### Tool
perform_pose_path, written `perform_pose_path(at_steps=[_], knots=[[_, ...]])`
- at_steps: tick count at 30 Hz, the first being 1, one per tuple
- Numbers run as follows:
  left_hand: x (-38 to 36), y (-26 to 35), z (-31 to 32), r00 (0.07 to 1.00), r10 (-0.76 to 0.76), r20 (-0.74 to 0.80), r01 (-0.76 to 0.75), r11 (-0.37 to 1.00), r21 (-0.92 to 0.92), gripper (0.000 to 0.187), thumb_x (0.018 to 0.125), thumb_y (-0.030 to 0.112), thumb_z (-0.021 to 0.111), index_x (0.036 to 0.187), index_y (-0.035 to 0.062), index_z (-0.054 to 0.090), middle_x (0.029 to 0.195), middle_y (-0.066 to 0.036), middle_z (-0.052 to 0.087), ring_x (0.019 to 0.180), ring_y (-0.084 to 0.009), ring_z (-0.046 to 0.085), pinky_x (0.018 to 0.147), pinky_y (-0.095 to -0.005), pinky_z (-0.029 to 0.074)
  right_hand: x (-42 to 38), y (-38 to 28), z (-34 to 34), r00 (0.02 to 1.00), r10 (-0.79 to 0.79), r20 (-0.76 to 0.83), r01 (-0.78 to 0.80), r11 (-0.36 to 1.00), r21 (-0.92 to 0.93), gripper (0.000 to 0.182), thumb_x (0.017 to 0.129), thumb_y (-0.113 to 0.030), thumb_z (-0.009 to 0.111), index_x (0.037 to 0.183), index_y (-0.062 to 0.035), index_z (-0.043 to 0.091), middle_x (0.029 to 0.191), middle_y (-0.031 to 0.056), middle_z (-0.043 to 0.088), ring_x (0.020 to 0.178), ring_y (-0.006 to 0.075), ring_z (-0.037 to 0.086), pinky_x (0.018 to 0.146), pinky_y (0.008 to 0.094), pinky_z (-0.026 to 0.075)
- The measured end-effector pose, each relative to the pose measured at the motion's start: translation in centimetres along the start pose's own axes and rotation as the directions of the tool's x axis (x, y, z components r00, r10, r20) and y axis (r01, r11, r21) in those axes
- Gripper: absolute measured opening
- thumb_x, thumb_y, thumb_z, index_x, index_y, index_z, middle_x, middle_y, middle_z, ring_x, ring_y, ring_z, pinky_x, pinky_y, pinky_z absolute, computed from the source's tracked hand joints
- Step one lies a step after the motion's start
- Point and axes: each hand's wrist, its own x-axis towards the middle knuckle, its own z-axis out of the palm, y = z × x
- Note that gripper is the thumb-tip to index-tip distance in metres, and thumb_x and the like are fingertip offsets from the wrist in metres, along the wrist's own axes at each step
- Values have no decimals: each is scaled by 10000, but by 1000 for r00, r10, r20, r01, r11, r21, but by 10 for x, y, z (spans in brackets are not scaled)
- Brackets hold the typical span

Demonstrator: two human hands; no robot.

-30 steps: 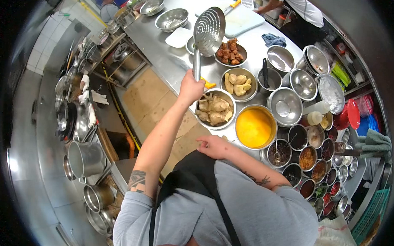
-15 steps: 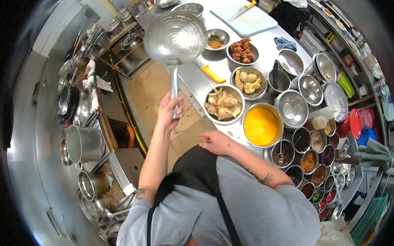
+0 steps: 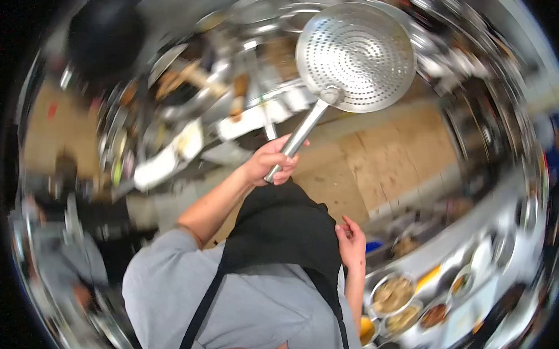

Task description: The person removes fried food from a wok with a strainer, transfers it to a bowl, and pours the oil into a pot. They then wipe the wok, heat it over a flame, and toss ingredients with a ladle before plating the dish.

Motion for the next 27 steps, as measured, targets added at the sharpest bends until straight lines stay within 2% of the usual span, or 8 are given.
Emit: perform_pose_path(at_steps=[4,7,9,15,19,21,23,27], knots=[[-92,8,-49,947,243,-210,-263,962,-76,532,852,40,556,1352,48,372,697,-26,432,440,-85,435,367,-228,354,42,-19,20,966,-45,255,100,972,-211,423,923,-128,648,1309,11,547,934,26,617,787,95,587,728,237,491],[-147,7,-80,817,420,-394,-471,881,-37,524,868,35,535,1364,48,367,703,-32,429,440,-82,423,372,-226,355,77,-46,45,927,28,375,89,953,-290,431,922,-149,651,1309,9,547,920,38,632,784,106,591,721,249,492],[-186,7,-96,725,473,-501,-549,836,-5,518,875,34,527,1368,50,369,707,-31,431,442,-81,418,375,-224,354,94,-68,71,906,-22,422,183,921,-345,435,919,-170,654,1301,12,553,932,54,638,780,118,603,721,259,497],[-290,6,-163,469,467,-750,-674,738,38,485,875,32,538,1339,78,406,698,-29,447,472,-89,425,410,-244,363,142,-145,191,815,-148,560,363,884,-296,417,909,-126,653,1291,12,559,934,53,632,764,104,595,695,246,493],[-344,0,-219,352,397,-847,-696,717,46,453,878,38,543,1316,88,436,702,-31,461,477,-99,425,415,-253,366,172,-208,288,788,-303,536,492,834,-251,389,906,-105,642,1268,18,572,881,37,629,756,101,585,695,252,493],[-367,-3,-248,353,344,-870,-701,713,-3,428,883,43,546,1299,88,454,713,-33,472,497,-105,428,431,-253,365,208,-217,336,706,-517,484,684,674,-278,391,897,-93,640,1262,27,566,848,47,636,771,121,602,718,267,499],[-381,-12,-283,360,301,-883,-714,698,-54,412,885,45,545,1286,89,462,721,-33,479,516,-108,436,445,-253,367,217,-244,388,655,-607,450,751,587,-302,456,856,-101,666,1276,29,546,923,106,653,847,195,637,769,318,514],[-394,-26,-345,397,228,-889,-726,671,-152,369,888,51,546,1249,85,479,732,-32,489,544,-111,449,465,-254,373,261,-254,461,527,-679,512,797,184,-576,688,796,-111,687,1412,-11,398,1064,202,616,946,333,626,830,403,515]])
